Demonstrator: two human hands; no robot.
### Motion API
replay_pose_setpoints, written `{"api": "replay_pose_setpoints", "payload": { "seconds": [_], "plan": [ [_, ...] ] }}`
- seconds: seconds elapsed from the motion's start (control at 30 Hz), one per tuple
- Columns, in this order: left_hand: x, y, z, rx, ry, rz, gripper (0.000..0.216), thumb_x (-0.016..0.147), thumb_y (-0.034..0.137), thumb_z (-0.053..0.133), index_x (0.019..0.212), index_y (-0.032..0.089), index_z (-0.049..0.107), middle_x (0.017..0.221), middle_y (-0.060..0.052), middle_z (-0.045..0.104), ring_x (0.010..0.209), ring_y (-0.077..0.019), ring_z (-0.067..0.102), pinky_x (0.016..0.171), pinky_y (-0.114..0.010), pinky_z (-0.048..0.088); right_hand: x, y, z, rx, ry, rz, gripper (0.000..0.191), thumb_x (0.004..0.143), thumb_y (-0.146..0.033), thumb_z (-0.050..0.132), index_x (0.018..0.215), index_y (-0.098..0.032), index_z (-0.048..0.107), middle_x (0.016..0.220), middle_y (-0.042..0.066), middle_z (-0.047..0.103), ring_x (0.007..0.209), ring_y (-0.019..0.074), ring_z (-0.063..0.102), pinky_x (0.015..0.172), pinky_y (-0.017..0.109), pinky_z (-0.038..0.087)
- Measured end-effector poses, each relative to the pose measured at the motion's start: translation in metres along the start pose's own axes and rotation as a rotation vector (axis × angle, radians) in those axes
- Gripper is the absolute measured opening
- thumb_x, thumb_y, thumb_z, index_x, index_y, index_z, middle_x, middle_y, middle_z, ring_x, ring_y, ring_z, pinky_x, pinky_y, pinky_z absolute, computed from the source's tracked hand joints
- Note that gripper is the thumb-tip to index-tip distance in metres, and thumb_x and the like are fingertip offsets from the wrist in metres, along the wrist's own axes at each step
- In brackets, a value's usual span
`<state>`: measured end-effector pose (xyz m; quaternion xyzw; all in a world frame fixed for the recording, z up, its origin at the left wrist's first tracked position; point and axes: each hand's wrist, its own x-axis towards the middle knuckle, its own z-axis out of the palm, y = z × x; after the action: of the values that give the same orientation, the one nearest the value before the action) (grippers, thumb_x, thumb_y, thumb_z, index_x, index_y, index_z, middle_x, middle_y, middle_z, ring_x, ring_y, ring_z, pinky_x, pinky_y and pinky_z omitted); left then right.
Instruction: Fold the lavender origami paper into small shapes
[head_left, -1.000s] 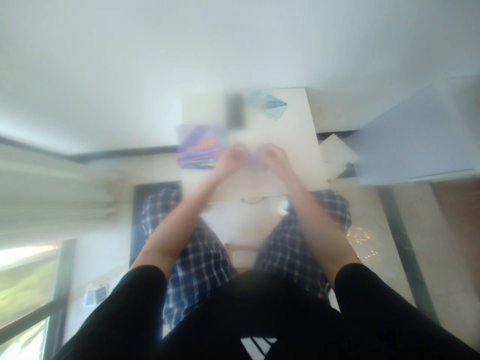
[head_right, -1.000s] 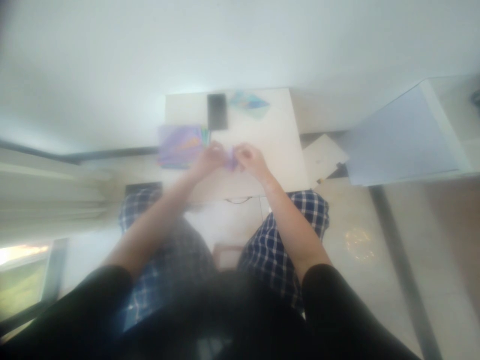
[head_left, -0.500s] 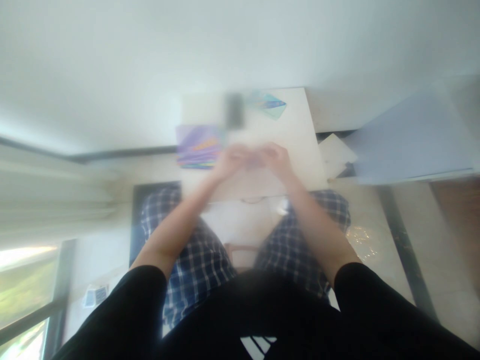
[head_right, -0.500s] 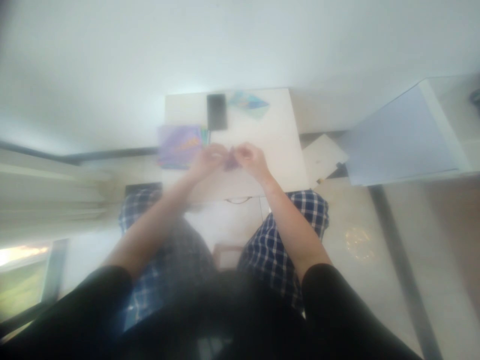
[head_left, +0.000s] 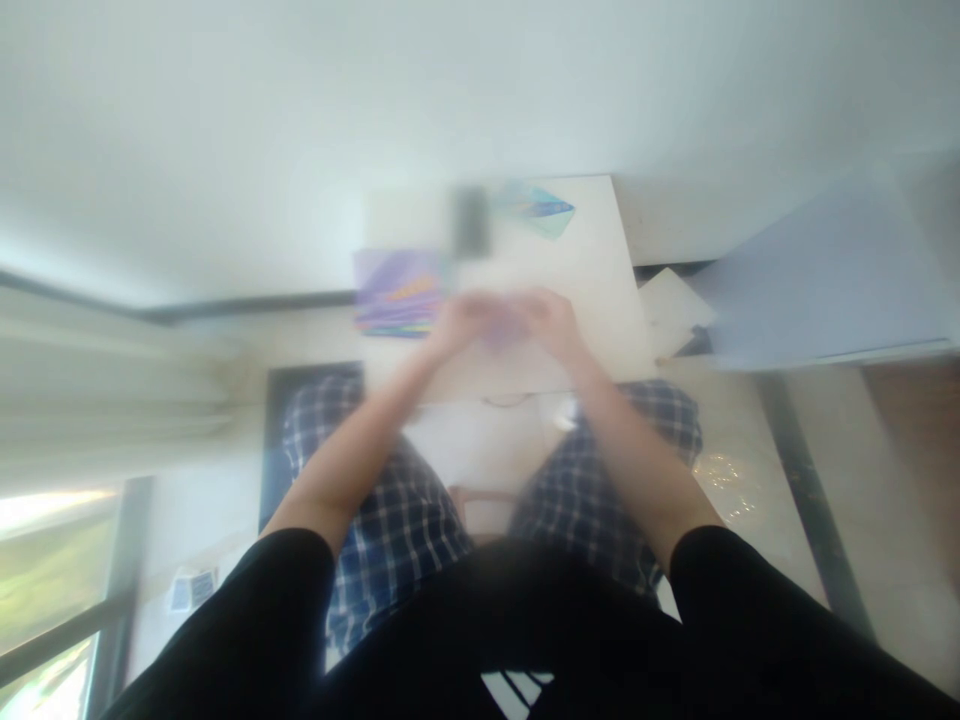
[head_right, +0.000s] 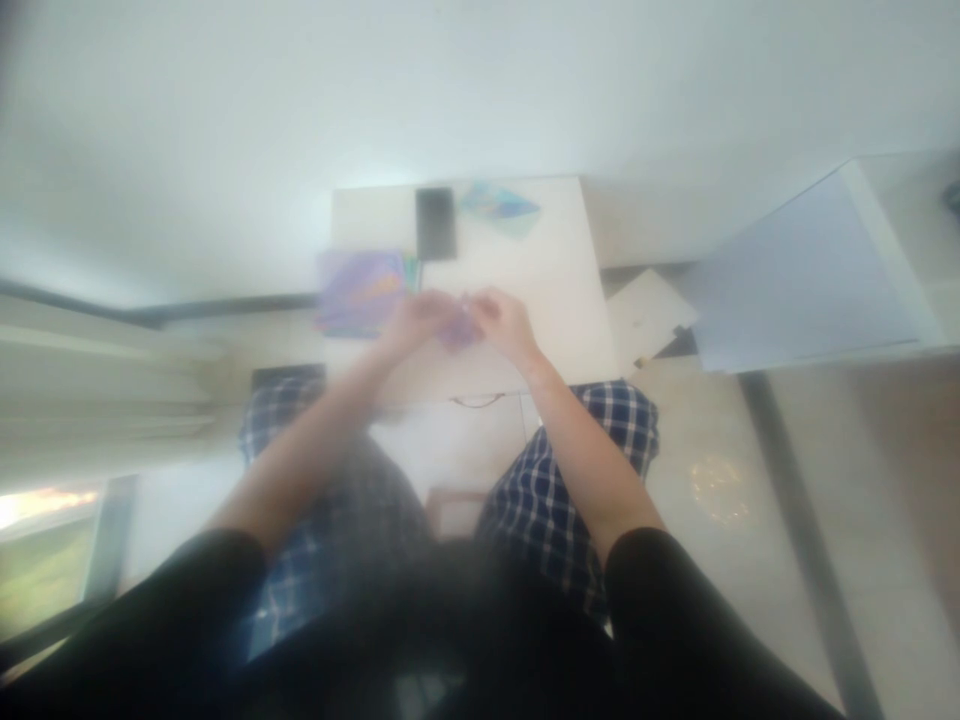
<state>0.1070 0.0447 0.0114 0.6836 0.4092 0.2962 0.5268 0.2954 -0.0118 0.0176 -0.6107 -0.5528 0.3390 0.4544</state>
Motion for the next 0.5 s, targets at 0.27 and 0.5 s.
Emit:
{"api": "replay_pose_setpoints", "payload": {
  "seconds": [0.27,0.5],
  "plan": [
    [0.0013,-0.0035,-0.0041,-0.075,-0.061,0.006,0.037,0.074,0.049,0.079,0.093,0.018,0.071,0.084,-0.006,0.076,0.079,-0.0204,0.073,0.074,-0.031,0.059,0.0015,-0.0038,-0.0021,0.106,-0.116,0.004,0.024,0.074,-0.034,0.072,0.094,-0.02,0.074,0.095,0.004,0.078,0.093,0.0218,0.074,0.088,0.038,0.06],
    [0.005,-0.0058,-0.0023,0.034,0.079,-0.047,0.035,0.073,0.039,0.08,0.099,0.017,0.07,0.104,-0.008,0.077,0.096,-0.022,0.073,0.084,-0.031,0.059,0.0006,-0.0026,-0.0014,0.195,-0.174,0.015,0.038,0.069,-0.041,0.079,0.101,-0.021,0.074,0.101,0.005,0.079,0.096,0.0229,0.074,0.091,0.041,0.059]
  ]
}}
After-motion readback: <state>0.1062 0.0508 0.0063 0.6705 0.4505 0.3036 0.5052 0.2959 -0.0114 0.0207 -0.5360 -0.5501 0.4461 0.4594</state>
